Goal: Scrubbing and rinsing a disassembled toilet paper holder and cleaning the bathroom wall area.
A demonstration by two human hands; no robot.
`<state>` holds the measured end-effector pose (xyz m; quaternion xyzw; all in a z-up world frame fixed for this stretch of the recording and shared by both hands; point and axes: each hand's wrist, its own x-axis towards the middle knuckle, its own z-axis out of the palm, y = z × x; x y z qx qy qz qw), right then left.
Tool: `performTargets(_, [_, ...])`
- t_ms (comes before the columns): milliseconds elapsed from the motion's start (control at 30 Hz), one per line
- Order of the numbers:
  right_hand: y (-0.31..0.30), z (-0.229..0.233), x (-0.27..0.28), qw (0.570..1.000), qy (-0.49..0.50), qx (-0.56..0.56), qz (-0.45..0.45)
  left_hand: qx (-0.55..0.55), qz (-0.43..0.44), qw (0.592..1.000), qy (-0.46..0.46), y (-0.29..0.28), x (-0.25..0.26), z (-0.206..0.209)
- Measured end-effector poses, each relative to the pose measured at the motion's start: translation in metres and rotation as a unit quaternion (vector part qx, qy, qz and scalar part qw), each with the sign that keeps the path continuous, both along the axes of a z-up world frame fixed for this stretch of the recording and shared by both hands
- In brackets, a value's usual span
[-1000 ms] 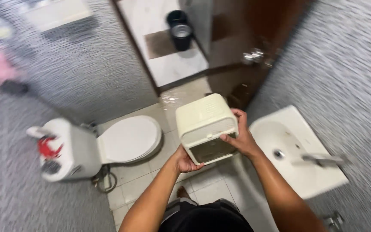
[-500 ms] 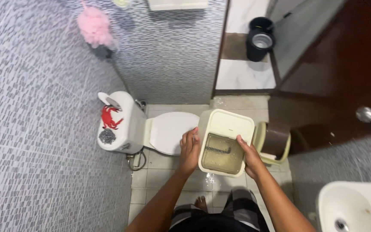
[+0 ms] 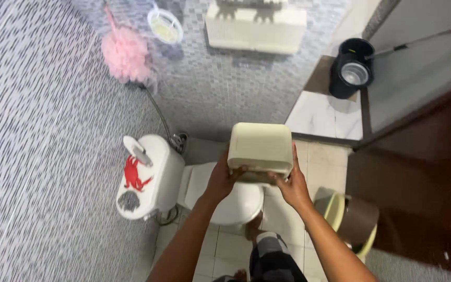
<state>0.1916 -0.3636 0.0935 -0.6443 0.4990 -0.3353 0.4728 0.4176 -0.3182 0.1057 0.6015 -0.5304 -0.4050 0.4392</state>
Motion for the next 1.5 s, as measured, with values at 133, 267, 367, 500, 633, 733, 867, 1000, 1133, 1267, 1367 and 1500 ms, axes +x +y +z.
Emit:
performTargets(133, [-0.088, 0.006, 0.031, 1.000, 0.020, 0.020, -0.002, -0.016, 0.005, 1.000, 0.001, -0.094, 0.025, -0.010])
performTargets(267, [-0.162, 0.008, 0.055, 0.999, -0.006, -0.027, 0.028, -0.060, 0.014, 0.998, 0.022, -0.169, 0.047, -0.023])
performTargets(367, [-0.202, 0.007, 0.069, 0.996, -0.031, -0.070, 0.040, -0.059, 0.028, 0.998, 0.025, -0.207, 0.059, -0.023])
performTargets(500, [-0.225, 0.009, 0.083, 0.992, -0.021, -0.119, 0.029, -0.055, 0.038, 0.998, 0.007, -0.236, 0.071, -0.011])
performTargets(633, [-0.228, 0.008, 0.090, 0.991, 0.004, -0.133, 0.014, -0.073, 0.016, 0.997, 0.018, -0.246, 0.083, -0.017])
performTargets(733, [-0.229, 0.001, 0.092, 0.992, 0.021, -0.122, 0.008, -0.093, -0.014, 0.995, 0.024, -0.248, 0.090, -0.027])
performTargets(867, [-0.231, -0.013, 0.089, 0.995, 0.034, -0.093, 0.025, -0.102, -0.020, 0.995, -0.001, -0.248, 0.092, -0.051])
performTargets(1000, [-0.234, -0.022, 0.089, 0.995, 0.049, -0.087, 0.030, -0.055, 0.006, 0.998, -0.036, -0.249, 0.093, -0.058])
performTargets(1133, [-0.233, -0.037, 0.086, 0.996, 0.063, -0.065, 0.026, -0.031, 0.007, 0.999, -0.031, -0.248, 0.091, -0.053])
performTargets(1267, [-0.231, -0.028, 0.088, 0.996, 0.074, -0.033, 0.020, -0.046, 0.008, 0.999, -0.026, -0.245, 0.089, -0.044])
performTargets(1367, [-0.229, -0.027, 0.087, 0.996, 0.090, -0.014, 0.018, -0.029, 0.022, 0.999, -0.020, -0.241, 0.084, -0.045])
performTargets(1500, [-0.226, -0.068, 0.077, 0.989, 0.144, -0.042, 0.010, 0.072, 0.065, 0.994, -0.049, -0.232, 0.077, -0.044])
